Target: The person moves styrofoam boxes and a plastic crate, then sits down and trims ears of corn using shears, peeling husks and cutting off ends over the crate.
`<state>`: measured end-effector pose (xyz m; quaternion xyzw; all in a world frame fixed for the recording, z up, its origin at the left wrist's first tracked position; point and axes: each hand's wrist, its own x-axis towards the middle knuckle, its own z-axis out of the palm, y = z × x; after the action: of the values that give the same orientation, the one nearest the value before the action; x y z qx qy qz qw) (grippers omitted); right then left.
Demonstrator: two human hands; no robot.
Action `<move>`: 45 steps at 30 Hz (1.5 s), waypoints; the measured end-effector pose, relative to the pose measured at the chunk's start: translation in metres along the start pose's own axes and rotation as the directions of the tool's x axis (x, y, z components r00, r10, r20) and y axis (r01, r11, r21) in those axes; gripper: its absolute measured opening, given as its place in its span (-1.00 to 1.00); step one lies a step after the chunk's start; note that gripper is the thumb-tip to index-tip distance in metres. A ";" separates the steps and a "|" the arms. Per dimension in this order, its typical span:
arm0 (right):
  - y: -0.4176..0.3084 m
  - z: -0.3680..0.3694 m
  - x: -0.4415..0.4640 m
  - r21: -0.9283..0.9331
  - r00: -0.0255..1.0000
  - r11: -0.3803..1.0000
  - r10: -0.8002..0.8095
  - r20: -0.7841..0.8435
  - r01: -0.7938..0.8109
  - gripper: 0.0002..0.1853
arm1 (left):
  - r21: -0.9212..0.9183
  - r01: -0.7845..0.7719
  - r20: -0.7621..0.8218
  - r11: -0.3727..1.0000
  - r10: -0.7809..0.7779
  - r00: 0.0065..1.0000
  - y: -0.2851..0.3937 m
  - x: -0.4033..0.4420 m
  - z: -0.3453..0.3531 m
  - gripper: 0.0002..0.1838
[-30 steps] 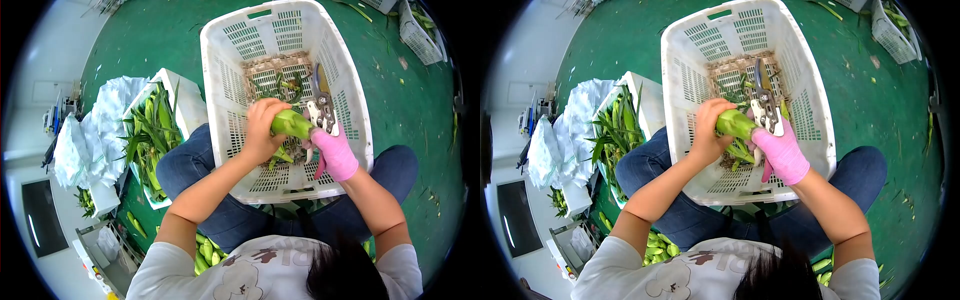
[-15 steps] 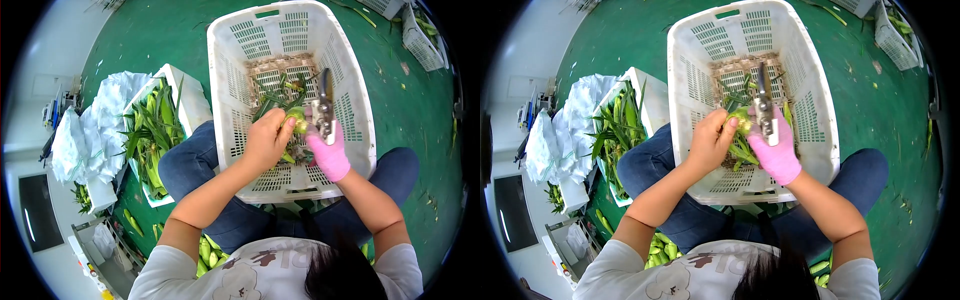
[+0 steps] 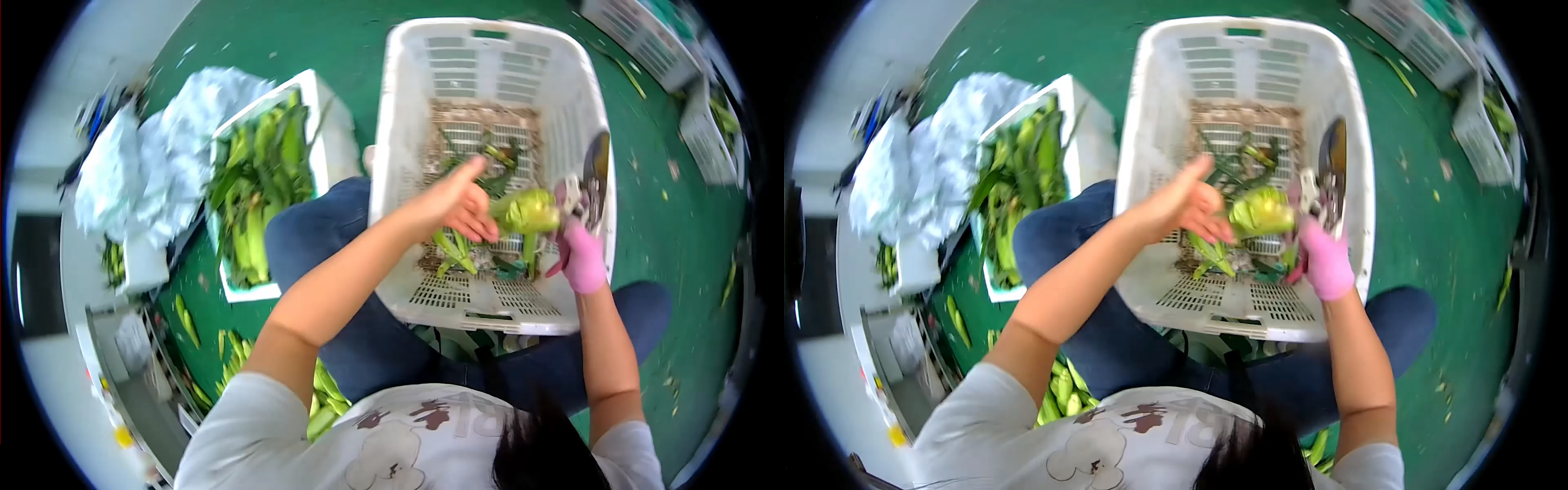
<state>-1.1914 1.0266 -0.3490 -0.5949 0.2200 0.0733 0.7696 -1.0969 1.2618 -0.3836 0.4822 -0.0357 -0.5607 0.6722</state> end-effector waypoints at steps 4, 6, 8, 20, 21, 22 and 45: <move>0.013 0.018 -0.006 -0.513 0.552 0.220 -0.454 0.700 0.830 -0.54 | -0.229 0.107 0.088 0.968 -0.089 0.992 -0.040 0.025 0.032 -0.30; 0.019 0.031 -0.021 -0.486 0.463 0.067 -0.437 0.771 0.872 -0.44 | -0.311 -0.123 -0.080 0.942 0.103 0.991 -0.060 0.021 0.029 -0.41; 0.022 0.029 -0.036 -0.521 0.537 0.166 -0.428 0.727 0.837 -0.41 | -0.403 -0.291 -0.149 0.868 0.251 0.956 -0.040 -0.037 0.041 -0.45; 0.064 0.034 -0.014 -0.507 0.812 0.640 -0.385 0.439 0.577 -0.48 | 0.499 -0.741 -0.372 0.450 -0.660 -0.652 -0.508 -0.629 -0.001 -0.70; 0.067 0.030 -0.010 -0.551 0.823 0.616 -0.361 0.438 0.563 -0.48 | 0.552 -0.698 -0.145 0.457 -0.771 -0.620 -0.474 -0.623 0.038 -0.62; 0.074 0.023 -0.005 -0.580 0.821 0.585 -0.351 0.450 0.567 -0.49 | 0.684 -0.583 0.100 0.439 -0.847 -0.521 -0.438 -0.612 0.056 -0.55; 0.026 -0.004 0.006 0.339 0.945 0.936 -0.024 0.327 -0.094 -0.43 | 0.168 -0.869 -0.722 0.465 0.658 0.213 0.056 -0.303 -0.093 -0.28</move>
<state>-1.1967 1.0288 -0.3758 -0.4239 0.1100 0.1443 0.8874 -1.1133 1.5519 -0.2448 0.4725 0.0663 0.0840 0.8748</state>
